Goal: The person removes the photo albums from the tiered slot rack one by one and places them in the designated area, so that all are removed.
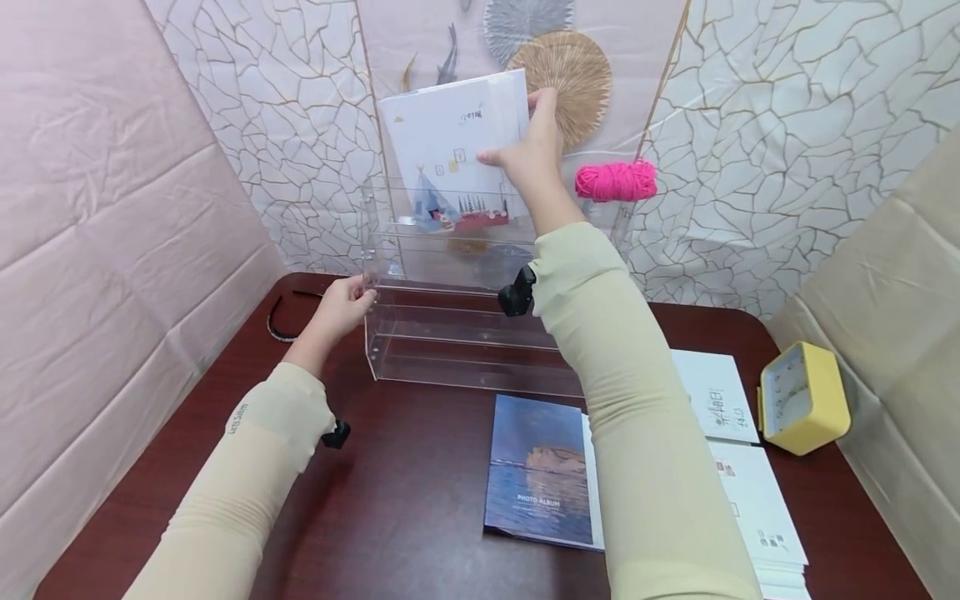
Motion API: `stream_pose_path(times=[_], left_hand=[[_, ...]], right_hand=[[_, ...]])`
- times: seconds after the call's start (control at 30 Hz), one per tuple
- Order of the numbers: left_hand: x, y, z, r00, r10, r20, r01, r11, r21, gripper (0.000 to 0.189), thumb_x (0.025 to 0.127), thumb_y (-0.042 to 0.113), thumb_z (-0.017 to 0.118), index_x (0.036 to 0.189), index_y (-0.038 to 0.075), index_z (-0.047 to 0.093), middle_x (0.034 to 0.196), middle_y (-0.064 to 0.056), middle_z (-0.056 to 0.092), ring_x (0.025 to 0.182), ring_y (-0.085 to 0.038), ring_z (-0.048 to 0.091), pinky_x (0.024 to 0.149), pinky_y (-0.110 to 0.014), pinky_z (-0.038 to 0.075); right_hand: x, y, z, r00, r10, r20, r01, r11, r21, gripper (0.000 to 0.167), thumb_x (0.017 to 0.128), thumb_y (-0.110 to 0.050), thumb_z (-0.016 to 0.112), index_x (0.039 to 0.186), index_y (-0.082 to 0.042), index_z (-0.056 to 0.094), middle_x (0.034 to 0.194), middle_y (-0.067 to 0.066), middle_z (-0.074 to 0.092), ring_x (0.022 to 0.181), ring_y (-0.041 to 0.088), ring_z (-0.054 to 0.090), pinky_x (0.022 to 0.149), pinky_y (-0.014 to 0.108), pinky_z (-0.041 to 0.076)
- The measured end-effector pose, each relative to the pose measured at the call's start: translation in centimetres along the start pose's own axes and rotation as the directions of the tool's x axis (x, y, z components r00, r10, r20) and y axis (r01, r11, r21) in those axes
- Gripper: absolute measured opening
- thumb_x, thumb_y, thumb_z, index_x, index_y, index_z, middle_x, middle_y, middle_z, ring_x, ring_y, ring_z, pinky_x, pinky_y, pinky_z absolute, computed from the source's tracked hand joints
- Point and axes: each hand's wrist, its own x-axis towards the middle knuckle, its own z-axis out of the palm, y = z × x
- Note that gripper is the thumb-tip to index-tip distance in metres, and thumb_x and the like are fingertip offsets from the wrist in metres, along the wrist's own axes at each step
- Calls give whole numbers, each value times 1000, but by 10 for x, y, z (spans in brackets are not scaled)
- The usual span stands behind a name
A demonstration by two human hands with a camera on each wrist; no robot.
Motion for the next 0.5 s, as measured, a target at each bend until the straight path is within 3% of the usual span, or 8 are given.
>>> stream_pose_path(times=[0.07,0.17,0.37,0.5], left_hand=[[0,0,1,1000,1,6,-1,1000,-11,42,96,11,47,136,-2,46,49,-2,41,39,-8,22,52,-27,35],[0,1,3,1000,7,5,-7,1000,-19,42,95,10,47,136,-2,46,56,-5,51,40,-7,22,52,-26,35],[-1,1,2,1000,6,4,-6,1000,10,43,95,9,47,137,-1,45,83,-22,66,42,-6,26,60,-29,41],[-1,2,-1,1000,18,-10,-18,1000,13,42,95,8,47,136,-1,47,68,-21,62,42,-6,27,66,-32,42]], right_hand=[[2,-5,-2,1000,10,-8,-10,1000,-14,73,62,-14,88,116,-14,39,110,-2,48,105,12,47,88,20,39],[4,-12,-6,1000,-2,-31,3,1000,24,63,63,-9,87,108,-14,43,108,-2,50,104,12,49,88,20,40],[3,-21,-16,992,-112,-65,122,973,196,57,62,5,84,95,-14,42,99,0,56,96,13,54,86,24,44],[0,-31,-24,978,-202,-54,209,954,215,57,64,5,82,97,-14,41,104,0,56,101,14,53,88,24,42]])
